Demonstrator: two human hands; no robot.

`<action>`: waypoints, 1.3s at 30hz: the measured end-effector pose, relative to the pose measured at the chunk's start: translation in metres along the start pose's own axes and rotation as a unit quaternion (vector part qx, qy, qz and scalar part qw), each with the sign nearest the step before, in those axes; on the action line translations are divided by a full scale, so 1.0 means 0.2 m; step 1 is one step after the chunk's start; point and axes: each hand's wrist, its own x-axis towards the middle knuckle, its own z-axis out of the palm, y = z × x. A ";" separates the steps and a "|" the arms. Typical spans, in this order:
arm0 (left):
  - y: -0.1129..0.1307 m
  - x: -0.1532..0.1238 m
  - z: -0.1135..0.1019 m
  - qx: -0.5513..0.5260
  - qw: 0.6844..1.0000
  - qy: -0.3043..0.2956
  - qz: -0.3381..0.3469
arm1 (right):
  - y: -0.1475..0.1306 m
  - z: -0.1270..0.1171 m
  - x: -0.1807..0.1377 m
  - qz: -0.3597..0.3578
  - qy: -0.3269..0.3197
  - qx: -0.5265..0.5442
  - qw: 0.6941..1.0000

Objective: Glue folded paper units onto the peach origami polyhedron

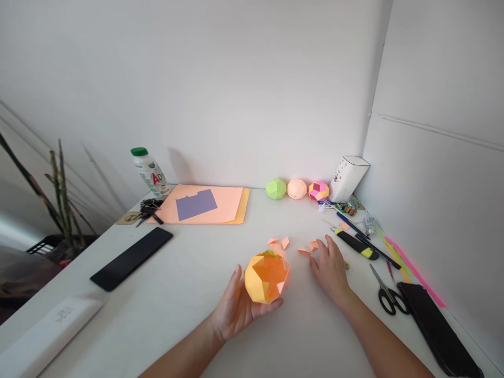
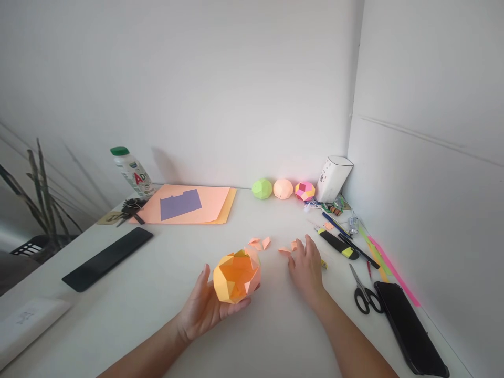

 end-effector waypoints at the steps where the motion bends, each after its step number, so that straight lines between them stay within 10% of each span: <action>1: 0.00 0.00 0.00 -0.005 1.000 0.002 -0.003 | 0.01 0.00 0.00 0.002 -0.001 -0.005 1.000; 8: -0.01 0.00 0.00 -0.045 0.999 -0.015 -0.012 | 0.02 -0.06 0.04 0.041 -0.027 -0.074 0.996; 17: 0.01 0.00 0.02 -0.062 0.997 0.040 -0.037 | 0.07 -0.18 0.07 0.116 -0.238 -0.110 0.958; 27: 0.06 0.01 0.02 0.075 0.984 0.064 -0.147 | 0.09 -0.22 0.09 0.160 -0.267 -0.094 0.946; 32: 0.12 0.00 0.02 0.198 0.950 0.037 -0.236 | 0.12 -0.25 0.10 0.180 -0.266 -0.023 0.947; 39: 0.15 0.00 -0.04 0.362 0.902 0.131 -0.196 | 0.05 -0.23 0.10 0.179 -0.182 0.271 0.928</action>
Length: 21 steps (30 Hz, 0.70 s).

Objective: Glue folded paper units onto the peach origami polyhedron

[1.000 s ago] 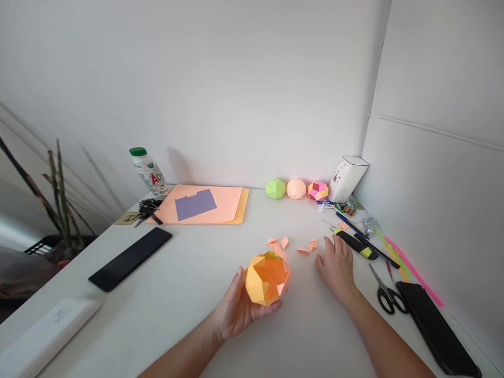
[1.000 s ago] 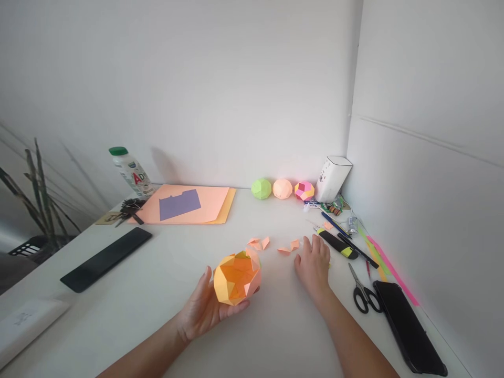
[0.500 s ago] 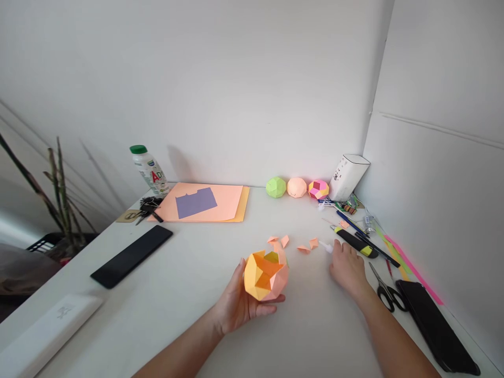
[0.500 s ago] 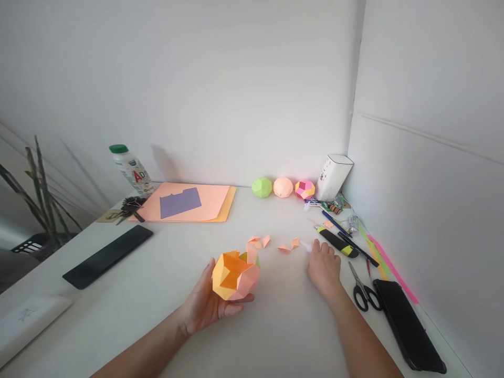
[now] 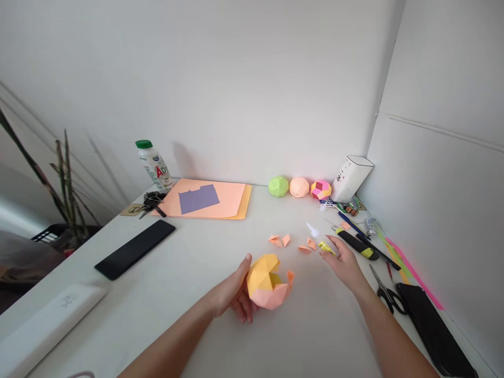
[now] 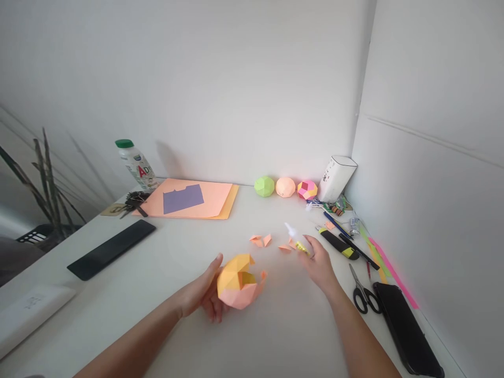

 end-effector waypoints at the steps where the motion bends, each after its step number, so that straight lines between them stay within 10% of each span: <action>1: 0.00 0.01 0.00 0.007 0.999 0.033 0.017 | -0.02 0.02 -0.02 -0.021 -0.035 0.146 0.988; 4: -0.01 0.02 0.00 -0.004 0.988 0.122 0.091 | -0.08 0.10 -0.07 -0.026 -0.191 0.477 0.858; 9: -0.05 0.03 0.03 0.080 0.959 0.163 0.218 | -0.16 0.17 -0.16 0.002 -0.290 0.605 0.742; 21: -0.18 0.10 0.10 0.225 0.864 0.188 0.408 | -0.25 0.17 -0.27 0.003 -0.341 0.612 0.713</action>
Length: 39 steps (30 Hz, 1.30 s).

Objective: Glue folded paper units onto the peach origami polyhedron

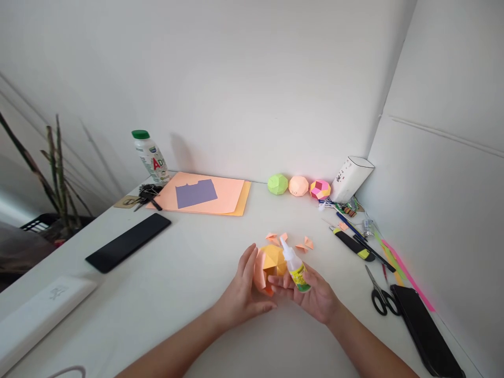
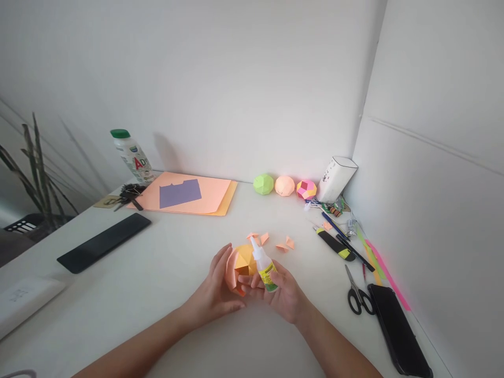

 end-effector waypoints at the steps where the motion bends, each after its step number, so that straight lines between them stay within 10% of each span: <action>1: 0.01 0.00 0.00 0.018 1.000 0.022 0.002 | 0.00 0.00 0.00 -0.005 -0.001 -0.007 1.000; 6: 0.15 -0.05 0.01 0.051 0.985 0.161 -0.033 | -0.03 -0.04 -0.02 -0.030 0.000 -0.059 0.998; 9: 0.23 -0.09 0.06 -0.081 0.985 -0.019 -0.149 | -0.05 -0.05 -0.03 -0.070 0.022 -0.094 0.993; 11: 0.25 -0.11 0.11 -0.220 0.927 -0.162 -0.257 | -0.06 -0.05 -0.04 -0.109 0.051 -0.124 0.985; 14: 0.24 -0.10 0.16 -0.346 0.848 -0.213 -0.341 | -0.05 -0.05 -0.04 -0.150 0.110 -0.165 0.969; 28: 0.23 -0.10 0.18 -0.466 0.786 0.088 -0.397 | -0.02 -0.12 -0.03 -0.150 0.186 -0.301 0.923; 39: 0.23 -0.03 0.06 -0.494 0.747 0.166 -0.412 | -0.01 -0.14 -0.03 -0.153 0.170 -0.246 0.942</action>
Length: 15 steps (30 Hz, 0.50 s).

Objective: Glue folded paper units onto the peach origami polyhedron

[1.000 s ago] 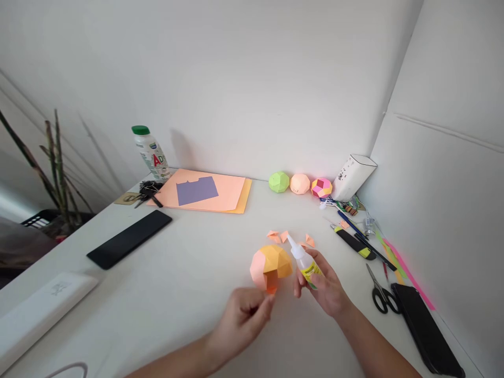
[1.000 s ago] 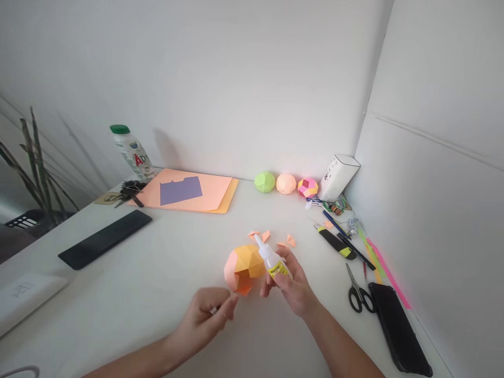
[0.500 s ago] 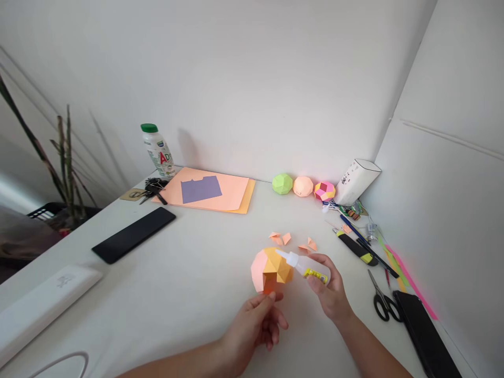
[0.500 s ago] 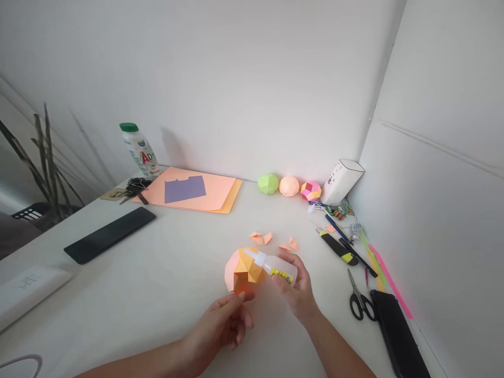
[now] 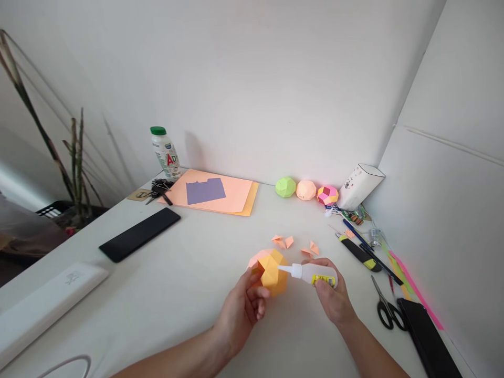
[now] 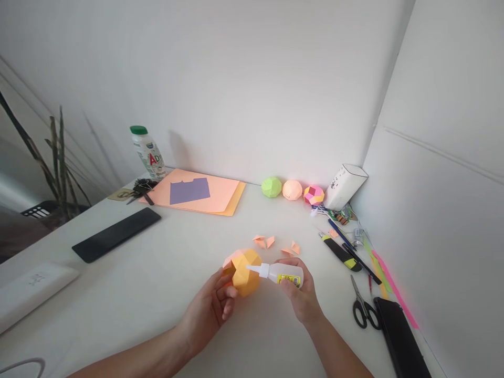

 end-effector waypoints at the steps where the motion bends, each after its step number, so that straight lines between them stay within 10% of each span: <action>1: 0.01 0.01 0.00 0.007 1.000 0.003 0.006 | 0.00 0.00 0.00 0.002 -0.007 0.005 1.000; 15: 0.12 0.11 -0.05 0.006 1.000 -0.013 0.025 | -0.02 0.01 0.00 -0.004 -0.037 0.027 0.999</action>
